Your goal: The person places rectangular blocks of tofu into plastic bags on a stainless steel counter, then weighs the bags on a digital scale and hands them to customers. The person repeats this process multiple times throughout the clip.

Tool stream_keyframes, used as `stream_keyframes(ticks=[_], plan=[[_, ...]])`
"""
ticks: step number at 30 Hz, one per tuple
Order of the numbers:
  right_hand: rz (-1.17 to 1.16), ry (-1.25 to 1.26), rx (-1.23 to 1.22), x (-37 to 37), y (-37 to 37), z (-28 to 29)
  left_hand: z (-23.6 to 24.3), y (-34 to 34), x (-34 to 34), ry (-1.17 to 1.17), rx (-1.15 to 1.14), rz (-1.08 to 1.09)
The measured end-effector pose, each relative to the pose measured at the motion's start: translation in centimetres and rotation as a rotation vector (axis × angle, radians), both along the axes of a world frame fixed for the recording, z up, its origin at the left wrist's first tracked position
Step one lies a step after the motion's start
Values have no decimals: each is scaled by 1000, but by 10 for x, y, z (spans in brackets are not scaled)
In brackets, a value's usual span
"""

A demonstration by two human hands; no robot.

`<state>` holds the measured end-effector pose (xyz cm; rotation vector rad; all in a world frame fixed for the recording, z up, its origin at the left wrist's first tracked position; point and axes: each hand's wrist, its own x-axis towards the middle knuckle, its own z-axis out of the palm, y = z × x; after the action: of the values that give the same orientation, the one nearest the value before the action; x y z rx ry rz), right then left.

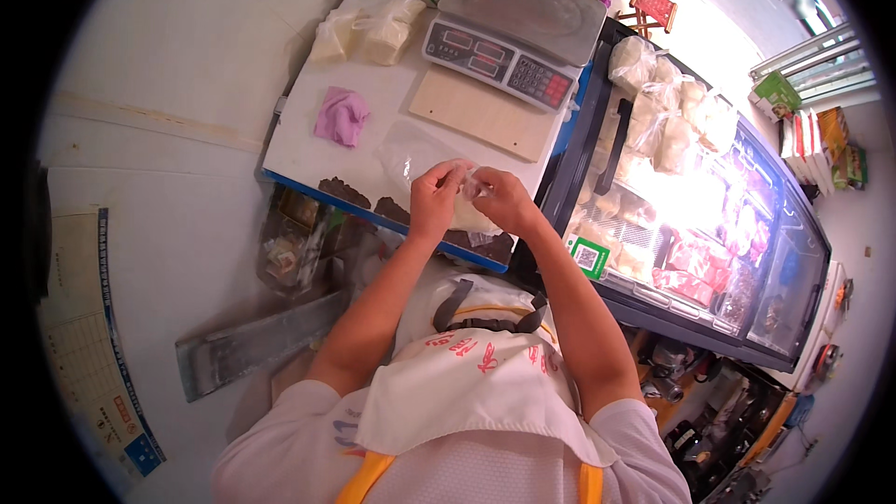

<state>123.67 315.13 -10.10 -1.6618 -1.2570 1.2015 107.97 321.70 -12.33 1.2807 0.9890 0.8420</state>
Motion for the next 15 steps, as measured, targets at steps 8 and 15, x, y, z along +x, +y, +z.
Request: stream_keyframes(ticks=[8,15], plan=[[-242,-302,365,-12,-22,3,0,11,-8,186,-83,-2],[-48,-430,168,15,-73,-12,-53,25,-55,444,401,84]])
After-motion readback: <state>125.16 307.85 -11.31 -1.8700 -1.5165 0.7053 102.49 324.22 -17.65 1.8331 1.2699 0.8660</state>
